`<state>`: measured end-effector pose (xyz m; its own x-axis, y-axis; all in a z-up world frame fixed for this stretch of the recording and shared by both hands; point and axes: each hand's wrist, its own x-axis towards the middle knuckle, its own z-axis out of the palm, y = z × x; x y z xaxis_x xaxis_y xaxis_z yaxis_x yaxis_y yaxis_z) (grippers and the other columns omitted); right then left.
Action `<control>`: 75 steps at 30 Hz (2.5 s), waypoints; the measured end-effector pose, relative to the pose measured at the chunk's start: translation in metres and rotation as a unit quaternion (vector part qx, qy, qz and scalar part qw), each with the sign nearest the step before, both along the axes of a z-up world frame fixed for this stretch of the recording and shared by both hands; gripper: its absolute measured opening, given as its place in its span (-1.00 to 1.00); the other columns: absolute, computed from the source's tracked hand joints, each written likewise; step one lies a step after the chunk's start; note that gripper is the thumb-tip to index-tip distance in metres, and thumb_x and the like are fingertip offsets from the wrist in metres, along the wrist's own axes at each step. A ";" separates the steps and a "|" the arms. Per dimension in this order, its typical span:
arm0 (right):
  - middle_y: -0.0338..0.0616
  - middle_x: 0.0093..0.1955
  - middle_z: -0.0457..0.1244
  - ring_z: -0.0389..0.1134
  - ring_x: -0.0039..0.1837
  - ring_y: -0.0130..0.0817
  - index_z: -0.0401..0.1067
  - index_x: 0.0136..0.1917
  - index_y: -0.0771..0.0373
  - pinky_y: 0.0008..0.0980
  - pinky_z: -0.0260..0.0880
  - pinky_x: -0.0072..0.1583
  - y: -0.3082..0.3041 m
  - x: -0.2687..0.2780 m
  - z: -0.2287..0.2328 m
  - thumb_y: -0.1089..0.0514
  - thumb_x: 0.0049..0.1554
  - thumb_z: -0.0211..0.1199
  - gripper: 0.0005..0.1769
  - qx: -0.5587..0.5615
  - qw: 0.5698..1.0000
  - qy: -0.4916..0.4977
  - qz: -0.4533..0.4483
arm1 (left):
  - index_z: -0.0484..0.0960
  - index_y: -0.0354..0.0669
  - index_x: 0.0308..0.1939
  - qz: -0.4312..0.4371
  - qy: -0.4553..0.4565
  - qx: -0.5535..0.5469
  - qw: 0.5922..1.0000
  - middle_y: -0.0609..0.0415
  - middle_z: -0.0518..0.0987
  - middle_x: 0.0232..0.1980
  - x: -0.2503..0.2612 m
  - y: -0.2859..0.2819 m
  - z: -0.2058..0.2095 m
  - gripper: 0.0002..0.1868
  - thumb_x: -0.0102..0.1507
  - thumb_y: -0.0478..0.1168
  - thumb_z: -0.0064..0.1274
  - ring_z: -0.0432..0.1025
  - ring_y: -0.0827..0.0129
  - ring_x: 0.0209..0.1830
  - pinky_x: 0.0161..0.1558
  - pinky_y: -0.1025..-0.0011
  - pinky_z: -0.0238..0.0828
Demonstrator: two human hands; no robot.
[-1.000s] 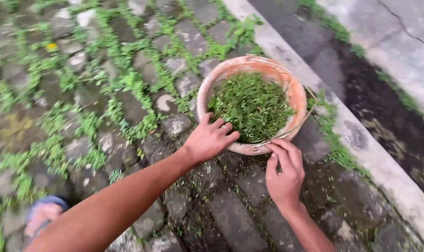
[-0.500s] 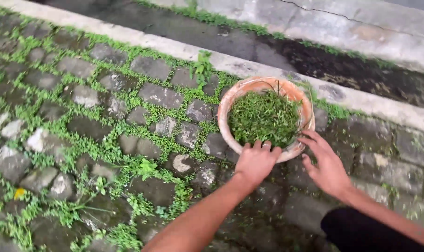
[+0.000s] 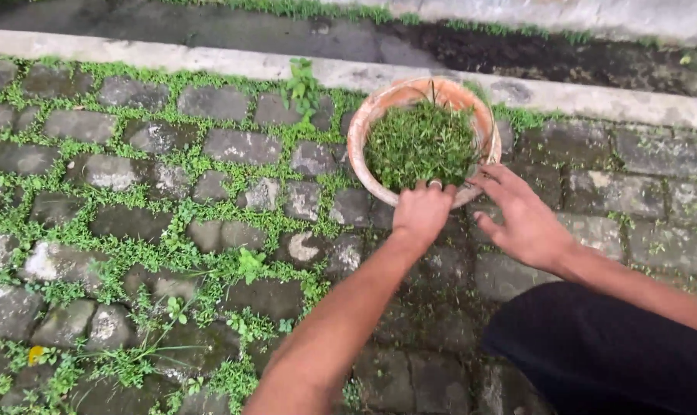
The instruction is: Pulling weeds from the cracks between paving stones by hand and collecting them in a bucket.
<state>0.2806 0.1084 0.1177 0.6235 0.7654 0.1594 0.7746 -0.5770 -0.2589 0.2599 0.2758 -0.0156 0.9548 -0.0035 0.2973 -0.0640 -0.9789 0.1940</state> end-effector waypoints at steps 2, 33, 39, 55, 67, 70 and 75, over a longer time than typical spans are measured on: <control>0.13 0.48 0.16 0.13 0.57 0.13 0.34 0.42 0.21 0.12 0.12 0.51 -0.004 -0.005 0.000 0.12 0.08 0.31 -0.37 -0.021 0.999 0.001 0.030 | 0.64 0.02 0.00 0.000 0.005 0.007 1.000 -0.04 0.62 -0.22 -0.001 0.003 -0.004 -0.76 0.37 -0.25 -0.15 0.58 0.00 -0.14 -0.26 -0.04 0.54; -0.34 0.36 0.34 0.46 0.26 -0.29 0.50 0.32 -0.16 -0.12 0.58 0.21 -0.047 0.345 -0.040 0.18 0.15 0.22 -0.52 -0.067 0.977 0.096 0.178 | 0.59 0.12 -0.10 0.210 0.054 0.175 0.960 0.13 0.65 -0.19 0.113 0.175 0.130 -0.72 0.18 -0.35 -0.03 0.50 0.11 -0.19 -0.16 0.12 0.27; -0.21 0.17 0.45 0.58 0.10 -0.30 0.55 0.21 -0.09 -0.27 0.73 0.16 -0.081 0.365 -0.055 0.32 0.14 0.16 -0.55 -0.109 0.983 0.104 0.108 | 0.52 0.28 0.22 0.261 0.223 0.054 0.938 0.09 0.51 0.18 0.078 0.158 0.080 -0.36 0.07 -0.34 0.05 0.37 0.03 0.18 0.07 -0.05 0.37; -0.33 0.37 0.34 0.65 0.04 -0.34 0.46 0.30 -0.21 -0.19 0.75 0.14 -0.149 0.312 -0.042 -0.02 0.16 0.17 -0.59 -0.178 0.924 0.264 -0.210 | 0.37 -0.16 0.44 -0.035 0.105 -0.157 0.981 -0.22 0.48 0.30 0.332 0.020 0.010 -0.27 0.20 -0.20 0.28 0.34 -0.12 0.28 0.24 0.02 0.38; -0.20 0.33 0.41 0.09 -0.71 -0.57 0.54 0.26 -0.12 -0.47 0.32 -0.65 -0.102 0.313 -0.060 0.16 0.24 0.08 -0.61 -0.127 0.867 0.377 -0.300 | 0.79 -0.14 -0.10 -0.069 -0.011 -0.137 0.988 -0.36 0.65 0.08 0.359 0.012 -0.068 -0.71 0.22 -0.54 0.14 0.54 -0.32 0.10 0.15 -0.08 0.61; -0.27 0.25 0.44 0.73 -0.12 -0.42 0.48 0.27 -0.07 -0.47 0.92 -0.18 -0.090 0.329 -0.055 0.12 0.24 0.12 -0.66 -0.176 0.911 0.310 -0.207 | 0.75 -0.23 -0.06 -0.083 -0.009 -0.141 0.986 -0.25 0.65 -0.12 0.359 0.013 -0.071 -0.68 0.21 -0.61 0.09 0.57 -0.15 0.00 0.24 -0.16 0.50; -0.15 0.17 0.43 0.63 -0.14 -0.32 0.52 0.24 0.03 -0.42 0.86 -0.16 -0.069 0.361 -0.049 0.22 0.22 0.16 -0.67 -0.100 0.956 0.244 -0.127 | 0.70 -0.28 -0.19 -0.047 0.011 -0.160 0.986 -0.10 0.58 -0.19 0.328 0.006 -0.066 -0.71 0.18 -0.68 0.07 0.46 0.19 -0.27 -0.29 0.29 0.73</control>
